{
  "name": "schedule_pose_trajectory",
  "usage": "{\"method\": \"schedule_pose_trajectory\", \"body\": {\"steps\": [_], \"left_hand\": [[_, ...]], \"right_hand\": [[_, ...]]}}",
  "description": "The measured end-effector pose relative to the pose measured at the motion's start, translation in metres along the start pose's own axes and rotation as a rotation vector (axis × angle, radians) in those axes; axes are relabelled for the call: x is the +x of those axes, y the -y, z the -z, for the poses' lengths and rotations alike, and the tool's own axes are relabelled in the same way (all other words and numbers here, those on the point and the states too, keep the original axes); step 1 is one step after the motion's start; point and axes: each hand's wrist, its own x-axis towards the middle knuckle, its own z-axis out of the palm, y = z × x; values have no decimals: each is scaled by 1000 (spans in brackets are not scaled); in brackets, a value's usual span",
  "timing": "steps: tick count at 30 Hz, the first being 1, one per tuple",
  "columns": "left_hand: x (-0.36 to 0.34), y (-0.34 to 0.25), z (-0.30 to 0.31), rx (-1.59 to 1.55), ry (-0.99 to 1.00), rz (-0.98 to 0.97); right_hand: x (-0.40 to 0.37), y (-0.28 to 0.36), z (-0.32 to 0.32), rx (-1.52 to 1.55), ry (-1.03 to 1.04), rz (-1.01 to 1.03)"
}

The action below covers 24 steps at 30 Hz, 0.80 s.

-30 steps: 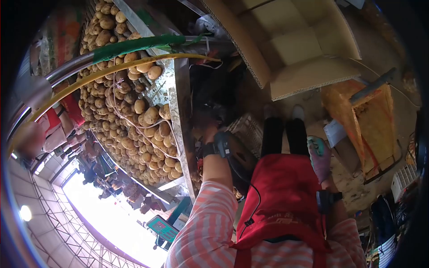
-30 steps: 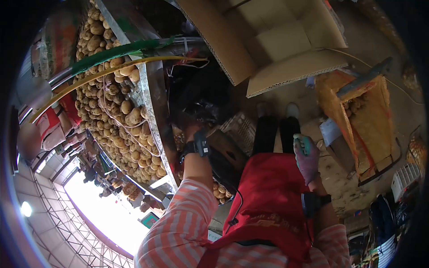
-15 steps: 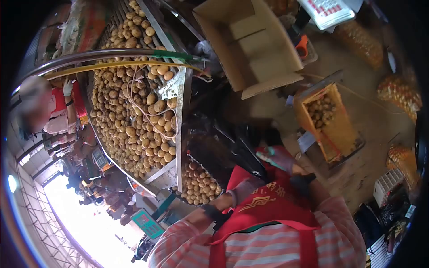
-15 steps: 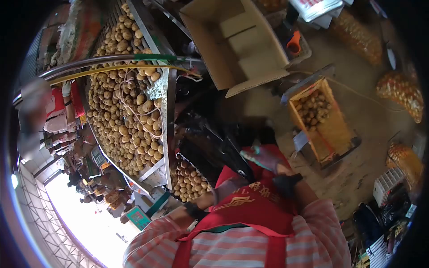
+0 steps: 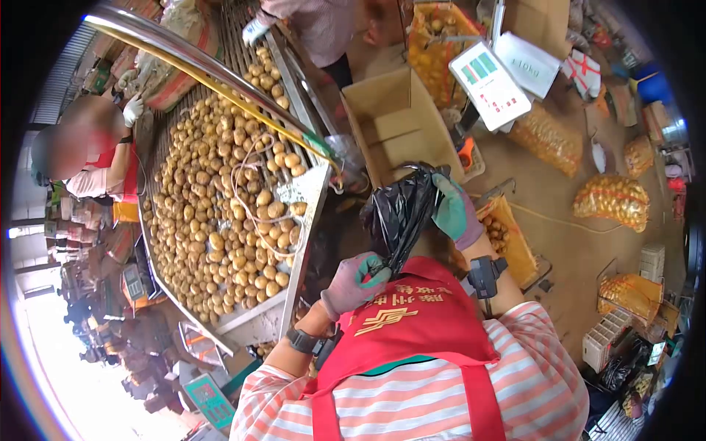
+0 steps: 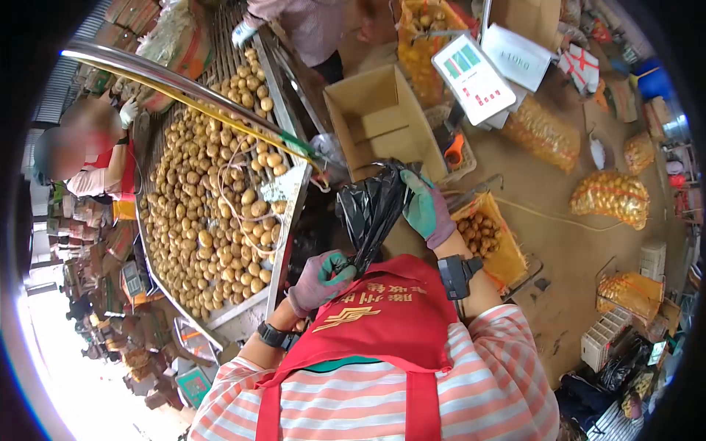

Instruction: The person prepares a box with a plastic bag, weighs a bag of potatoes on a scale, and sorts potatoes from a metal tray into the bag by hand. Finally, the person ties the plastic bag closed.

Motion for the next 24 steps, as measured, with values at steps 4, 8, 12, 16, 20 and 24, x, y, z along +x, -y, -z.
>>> {"method": "schedule_pose_trajectory", "body": {"steps": [4, 8, 12, 16, 20, 24], "left_hand": [[18, 4, 35, -45, -9, 41], [41, 1, 62, -43, 21, 70], [73, 5, 83, -87, -333, -256], [93, -43, 121, -190, -379, -146], [140, -19, 133, -585, -178, -52], [153, -62, 118, -761, -171, 85]], "right_hand": [[33, 9, -27, -102, -60, 242], [43, 18, -48, -392, -150, 437], [44, 34, -52, -592, -335, 286], [43, 39, -43, -517, 39, 499], [45, 50, -57, -1080, 20, 532], [61, 56, -47, -939, 189, 418]]}}
